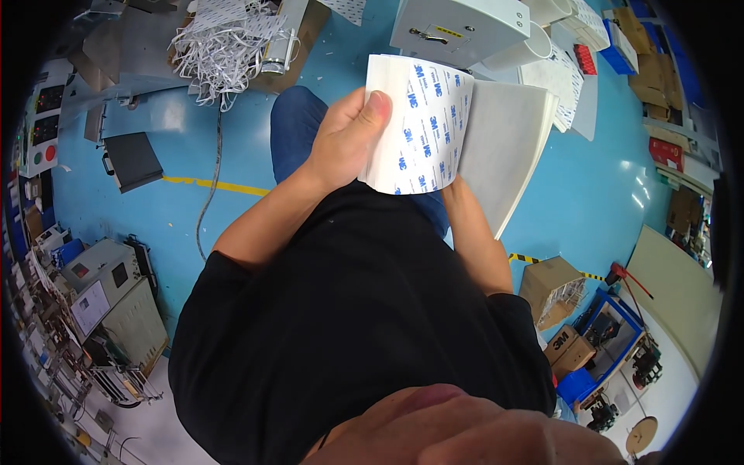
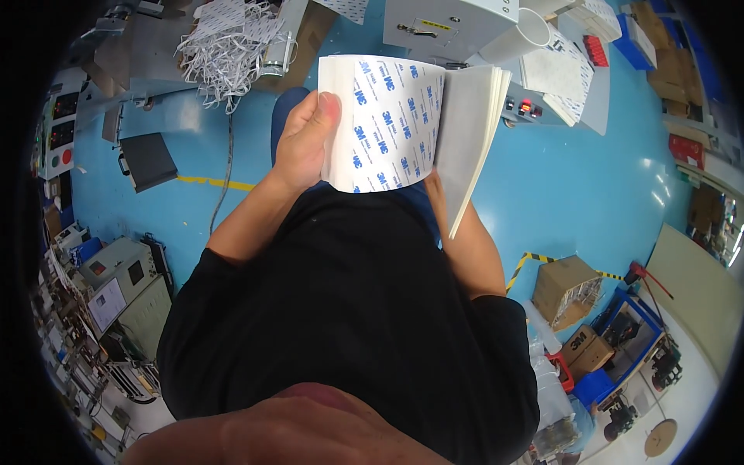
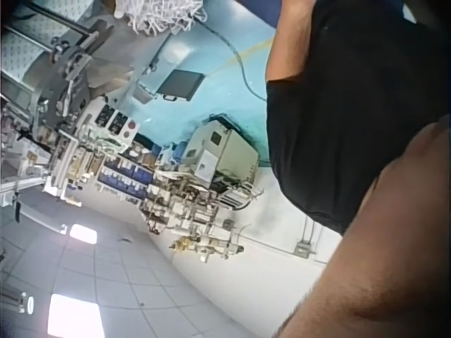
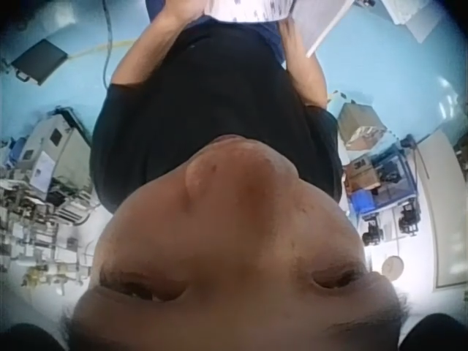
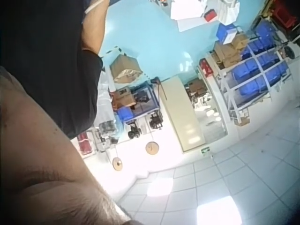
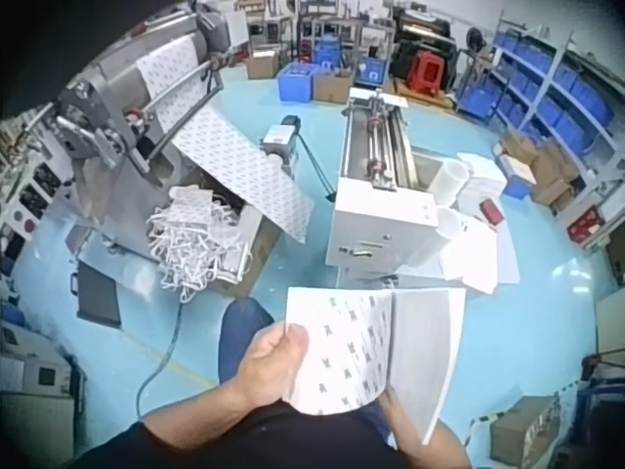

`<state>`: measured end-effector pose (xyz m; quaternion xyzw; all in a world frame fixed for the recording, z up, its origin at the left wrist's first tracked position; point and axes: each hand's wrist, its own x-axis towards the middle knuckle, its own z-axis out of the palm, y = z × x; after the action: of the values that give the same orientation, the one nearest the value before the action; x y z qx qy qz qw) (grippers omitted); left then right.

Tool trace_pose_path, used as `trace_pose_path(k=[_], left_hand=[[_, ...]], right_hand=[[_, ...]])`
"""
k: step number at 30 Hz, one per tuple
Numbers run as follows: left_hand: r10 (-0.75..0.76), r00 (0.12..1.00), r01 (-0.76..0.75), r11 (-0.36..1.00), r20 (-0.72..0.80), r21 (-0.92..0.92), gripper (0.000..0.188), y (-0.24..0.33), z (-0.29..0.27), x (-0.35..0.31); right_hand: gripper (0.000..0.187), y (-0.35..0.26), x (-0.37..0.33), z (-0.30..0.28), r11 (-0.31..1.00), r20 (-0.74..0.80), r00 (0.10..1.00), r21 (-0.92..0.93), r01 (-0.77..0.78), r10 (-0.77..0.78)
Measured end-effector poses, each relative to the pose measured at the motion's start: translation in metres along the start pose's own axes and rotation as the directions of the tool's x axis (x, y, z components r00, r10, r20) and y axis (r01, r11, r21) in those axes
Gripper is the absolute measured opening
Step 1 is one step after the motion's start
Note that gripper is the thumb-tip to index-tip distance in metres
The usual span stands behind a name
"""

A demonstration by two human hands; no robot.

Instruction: Sorting and inspecting stacks of 3M adhesive sheets on a manufacturing workbench.

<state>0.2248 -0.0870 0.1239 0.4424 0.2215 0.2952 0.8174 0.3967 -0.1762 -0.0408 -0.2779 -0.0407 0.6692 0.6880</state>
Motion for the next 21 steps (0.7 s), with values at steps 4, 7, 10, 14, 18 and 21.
trace_pose_path(k=[4, 7, 10, 14, 18, 21], left_hand=[[-0.013, 1.0, 0.013, 1.0, 0.025, -0.012, 0.045, 0.003, -0.001, 0.004], [-0.044, 0.999, 0.045, 0.994, 0.01, -0.095, 0.045, 0.004, 0.0, 0.007], [-0.114, 0.991, 0.125, 0.979, 0.073, -0.16, 0.044, 0.004, -0.005, 0.015], [-0.147, 0.982, 0.161, 0.981, 0.118, -0.111, 0.037, 0.005, -0.022, 0.026], [-0.072, 0.993, 0.085, 0.984, 0.09, -0.157, 0.027, -0.003, -0.027, 0.033], [-0.061, 0.996, 0.074, 0.979, 0.071, -0.191, 0.025, -0.008, -0.023, 0.034]], right_hand=[[0.046, -0.001, -0.007, 0.017, 0.996, -0.061, 0.998, -0.093, -0.016, 0.01], [0.046, -0.026, 0.011, 0.021, 0.824, -0.416, 0.797, 0.54, -0.172, 0.439], [0.046, -0.003, 0.0, -0.02, 1.0, -0.071, 0.997, -0.028, 0.002, -0.004], [0.049, -0.006, -0.001, 0.016, 0.996, 0.219, 0.971, 0.033, 0.086, -0.091], [0.043, -0.041, 0.011, 0.066, 0.978, -0.247, 0.961, 0.196, -0.076, 0.124], [0.049, -0.028, -0.002, 0.074, 0.978, -0.131, 0.984, -0.183, 0.099, -0.124]])
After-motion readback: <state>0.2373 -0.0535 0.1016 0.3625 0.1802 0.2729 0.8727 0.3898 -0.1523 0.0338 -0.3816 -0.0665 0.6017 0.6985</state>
